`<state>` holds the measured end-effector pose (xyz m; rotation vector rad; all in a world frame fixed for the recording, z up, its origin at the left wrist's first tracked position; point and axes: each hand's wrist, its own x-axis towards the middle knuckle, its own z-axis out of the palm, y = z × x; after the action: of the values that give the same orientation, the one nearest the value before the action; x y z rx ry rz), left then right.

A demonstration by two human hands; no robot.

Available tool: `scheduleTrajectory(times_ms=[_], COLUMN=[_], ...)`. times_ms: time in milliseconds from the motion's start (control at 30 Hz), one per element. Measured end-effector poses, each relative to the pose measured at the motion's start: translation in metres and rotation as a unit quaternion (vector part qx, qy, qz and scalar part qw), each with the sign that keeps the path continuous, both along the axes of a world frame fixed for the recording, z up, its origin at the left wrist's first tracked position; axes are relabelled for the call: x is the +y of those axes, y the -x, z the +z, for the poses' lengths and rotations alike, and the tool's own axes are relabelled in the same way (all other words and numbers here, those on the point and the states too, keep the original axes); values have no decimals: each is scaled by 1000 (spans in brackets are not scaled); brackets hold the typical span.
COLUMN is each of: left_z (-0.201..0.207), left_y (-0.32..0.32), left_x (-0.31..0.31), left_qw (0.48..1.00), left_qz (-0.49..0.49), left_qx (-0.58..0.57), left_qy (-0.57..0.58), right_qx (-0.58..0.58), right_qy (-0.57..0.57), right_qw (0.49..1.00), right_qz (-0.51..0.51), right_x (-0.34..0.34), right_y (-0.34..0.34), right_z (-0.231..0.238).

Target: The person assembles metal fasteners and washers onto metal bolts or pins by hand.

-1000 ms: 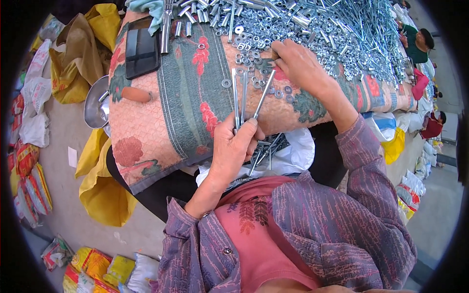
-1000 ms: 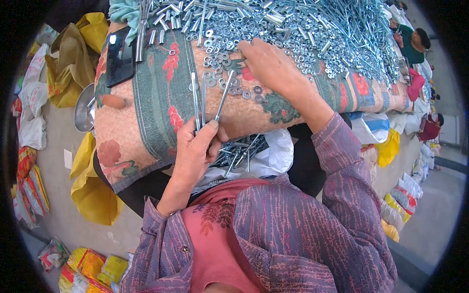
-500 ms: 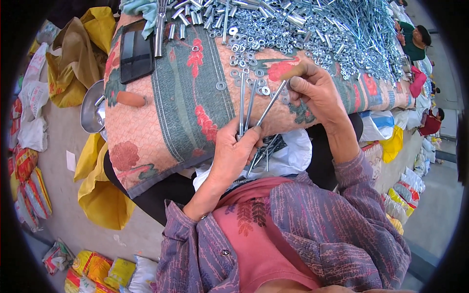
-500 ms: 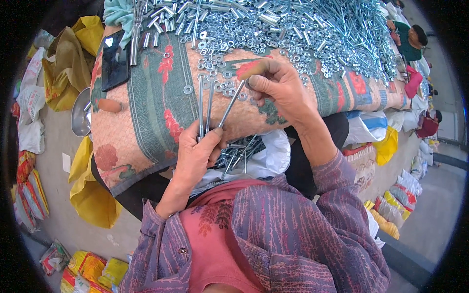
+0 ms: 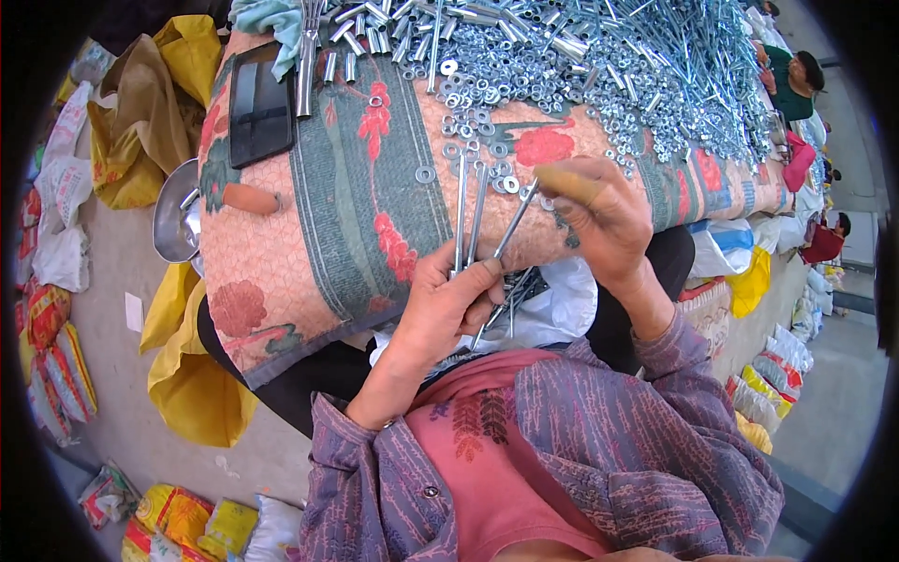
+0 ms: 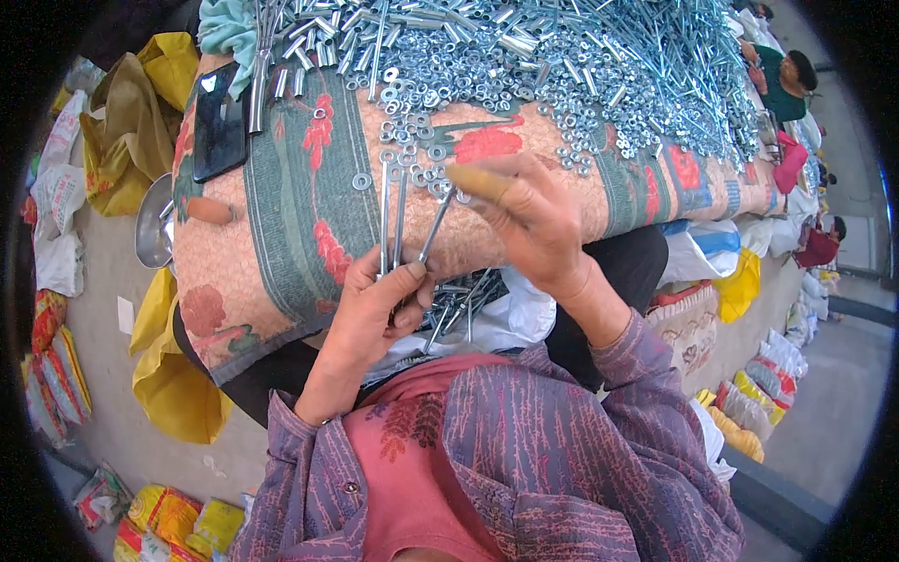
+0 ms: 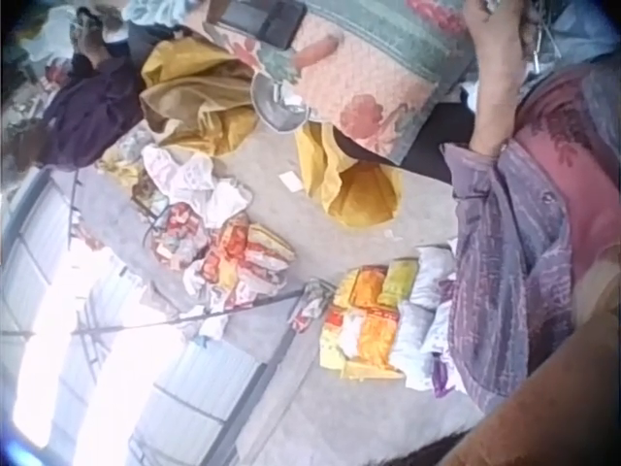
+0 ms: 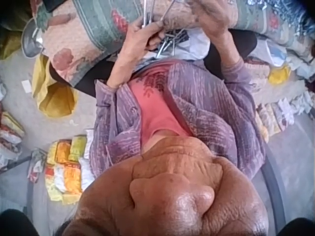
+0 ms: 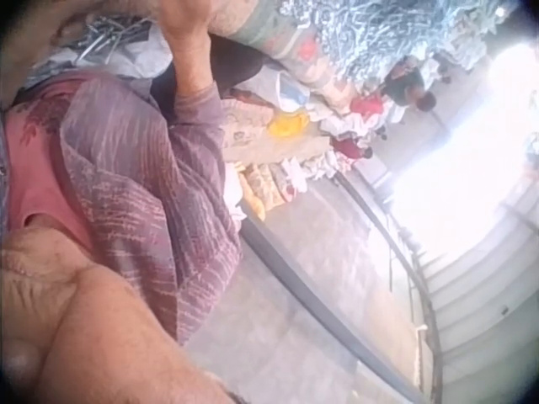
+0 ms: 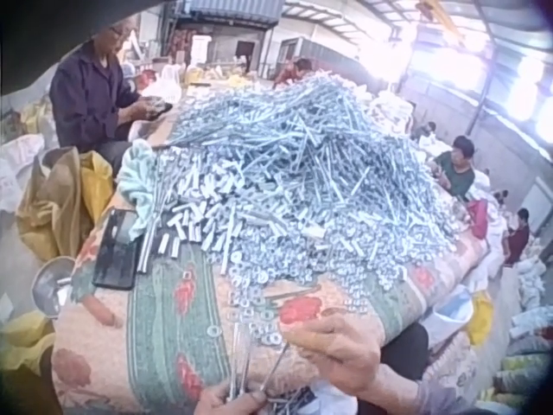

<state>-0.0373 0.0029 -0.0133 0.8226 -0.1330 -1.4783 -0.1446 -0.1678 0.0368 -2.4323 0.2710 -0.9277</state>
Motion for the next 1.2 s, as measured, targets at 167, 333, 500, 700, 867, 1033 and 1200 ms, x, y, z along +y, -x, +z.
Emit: scheduleTrajectory(times_ms=[167,333,500,700,867,1033,1200], left_z=[8,3,5,5,7,5,10], left_y=[-3,0,0,2,3,-2,-5], left_x=[0,0,-4,-5,-5,-4,-4], left_qw=[998,995,996,995,994,993,997], left_qz=[31,30,49,35,0,-40,-60], left_qx=[-60,-96,-72,-80,-102,-100,-28], left_qy=[15,8,-26,-38,-40,-38,-39], right_qx=[108,221,253,171,105,129,103], right_qy=[-8,177,94,-304,-485,-441,-448], right_qw=[979,925,943,936,865,887,887], right_qz=[-174,-254,-193,-44,71,44,56], right_x=[-48,-98,-114,-61,-29,-21,-20], right_y=[-16,-5,-1,2,4,4,5], right_z=[-12,-36,-35,3,10,15,11])
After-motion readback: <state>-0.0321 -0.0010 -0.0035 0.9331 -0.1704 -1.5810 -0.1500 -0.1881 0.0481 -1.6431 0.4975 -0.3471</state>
